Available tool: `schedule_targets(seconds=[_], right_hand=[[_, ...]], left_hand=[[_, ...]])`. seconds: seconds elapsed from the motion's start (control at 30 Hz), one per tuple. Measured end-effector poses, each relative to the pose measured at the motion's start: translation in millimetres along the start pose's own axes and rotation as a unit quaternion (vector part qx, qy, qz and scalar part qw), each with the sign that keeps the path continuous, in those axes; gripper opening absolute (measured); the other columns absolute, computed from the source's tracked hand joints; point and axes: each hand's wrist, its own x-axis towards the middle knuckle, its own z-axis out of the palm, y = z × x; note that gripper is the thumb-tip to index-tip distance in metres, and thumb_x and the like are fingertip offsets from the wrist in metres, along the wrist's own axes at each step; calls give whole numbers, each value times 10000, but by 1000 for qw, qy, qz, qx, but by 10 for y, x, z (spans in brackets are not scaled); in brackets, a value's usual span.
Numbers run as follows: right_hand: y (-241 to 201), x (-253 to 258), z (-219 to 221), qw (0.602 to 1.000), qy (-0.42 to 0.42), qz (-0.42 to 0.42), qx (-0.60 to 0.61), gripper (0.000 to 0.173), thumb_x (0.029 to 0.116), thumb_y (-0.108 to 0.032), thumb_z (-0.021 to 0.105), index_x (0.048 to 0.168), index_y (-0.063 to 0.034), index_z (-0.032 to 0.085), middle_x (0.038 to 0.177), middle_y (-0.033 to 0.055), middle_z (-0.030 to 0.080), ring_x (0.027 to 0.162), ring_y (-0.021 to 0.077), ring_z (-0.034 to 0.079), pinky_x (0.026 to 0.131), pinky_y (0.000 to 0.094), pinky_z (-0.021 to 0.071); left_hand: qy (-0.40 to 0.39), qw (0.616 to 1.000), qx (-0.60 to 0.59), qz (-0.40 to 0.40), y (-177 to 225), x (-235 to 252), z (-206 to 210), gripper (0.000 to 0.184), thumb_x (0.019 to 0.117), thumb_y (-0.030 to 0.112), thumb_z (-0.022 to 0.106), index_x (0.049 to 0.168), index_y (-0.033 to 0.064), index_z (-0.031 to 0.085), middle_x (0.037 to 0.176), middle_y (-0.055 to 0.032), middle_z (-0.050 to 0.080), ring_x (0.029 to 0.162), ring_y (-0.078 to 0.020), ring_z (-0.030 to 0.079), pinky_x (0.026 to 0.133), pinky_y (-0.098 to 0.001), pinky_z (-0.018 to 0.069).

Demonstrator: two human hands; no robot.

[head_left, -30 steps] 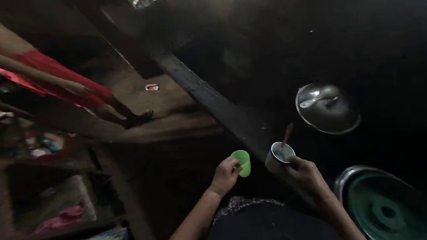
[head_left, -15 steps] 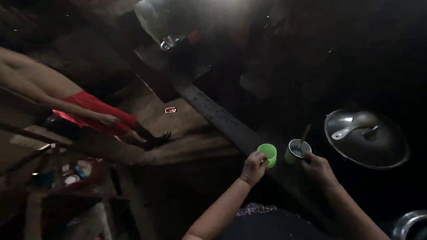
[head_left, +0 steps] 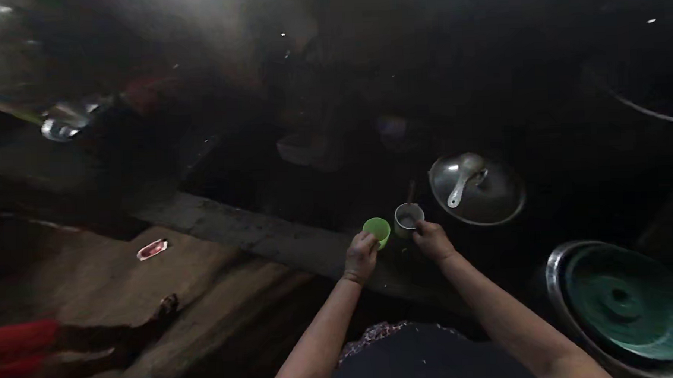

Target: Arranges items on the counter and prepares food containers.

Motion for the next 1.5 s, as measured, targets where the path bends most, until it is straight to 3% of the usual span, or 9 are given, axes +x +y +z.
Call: schedule_targets(seconds=[0.17,0.3,0.47,0.57,0.73,0.9,1.0,1.17,1.5], right_hand=[[-56,-81,7,998,-47,49,-17,375,1017,-123,550,1370,-11,611,1315,219,657,1267,335,614,1113,473,444],[-17,-310,-86,996,-76,49,-2,603,1009,-119,585,1583,-117,399,1482,186,551,1372,313,538,1169,467,401],[-77,-812,-420,995,79,-57,28,349,995,-112,592,1297,53,651,1181,227,699,1051,300,701,970,387,554],[-3,-1056,-743,991,107,-4,76,283,1016,-140,586,1195,47,701,1168,198,715,1087,247,695,1001,358,534],[565,-1665,-1012,963,252,72,54,167,974,-101,642,948,48,712,1002,168,699,934,227,684,873,377,569],[1501,-2512,-1566,870,346,342,-82,278,1010,-79,582,1230,78,648,1317,306,587,1217,446,593,1039,564,486],[2019,-2803,-1722,799,359,480,-51,381,1018,-179,610,1329,41,605,1394,324,531,1297,514,507,1064,651,418],[2437,-2800,-1747,789,378,483,-27,415,976,-223,708,1272,56,628,1313,318,576,1253,479,550,1058,611,442],[2227,-2992,-1981,813,369,451,5,284,1056,-161,538,1207,62,627,1098,313,667,1018,479,656,895,663,496]], left_hand=[[-5,1000,-21,14,-73,64,94,151,936,15,641,1038,-67,717,1133,-260,682,1135,-397,648,1022,-489,516],[9,999,-29,38,-58,120,155,149,929,5,649,1042,-71,712,1113,-251,684,1082,-374,667,983,-463,543],[22,997,-51,54,-84,105,93,255,900,-27,637,1142,-84,694,1274,-294,636,1155,-387,659,961,-446,566],[44,994,-67,76,-37,-13,26,403,903,16,651,1290,-92,621,1401,-348,523,1177,-379,636,933,-408,574],[44,994,-73,63,78,-482,-173,489,949,55,612,1380,-142,494,1373,-347,523,729,-137,595,626,-264,517],[-49,994,-82,-57,5,-1173,-104,390,945,-19,572,1306,-163,544,1202,-324,643,915,-230,682,788,-320,574],[-80,989,-99,-71,-62,-1342,63,300,925,-37,562,1191,-167,614,1081,-272,691,932,-160,686,841,-258,560],[-176,977,-114,-40,201,-1097,204,255,942,14,570,1160,-79,664,1089,-174,718,975,-111,695,873,-250,573],[-239,943,-227,-42,864,-688,441,253,956,29,564,1180,-36,660,1098,-68,726,953,-34,682,832,-184,562]])
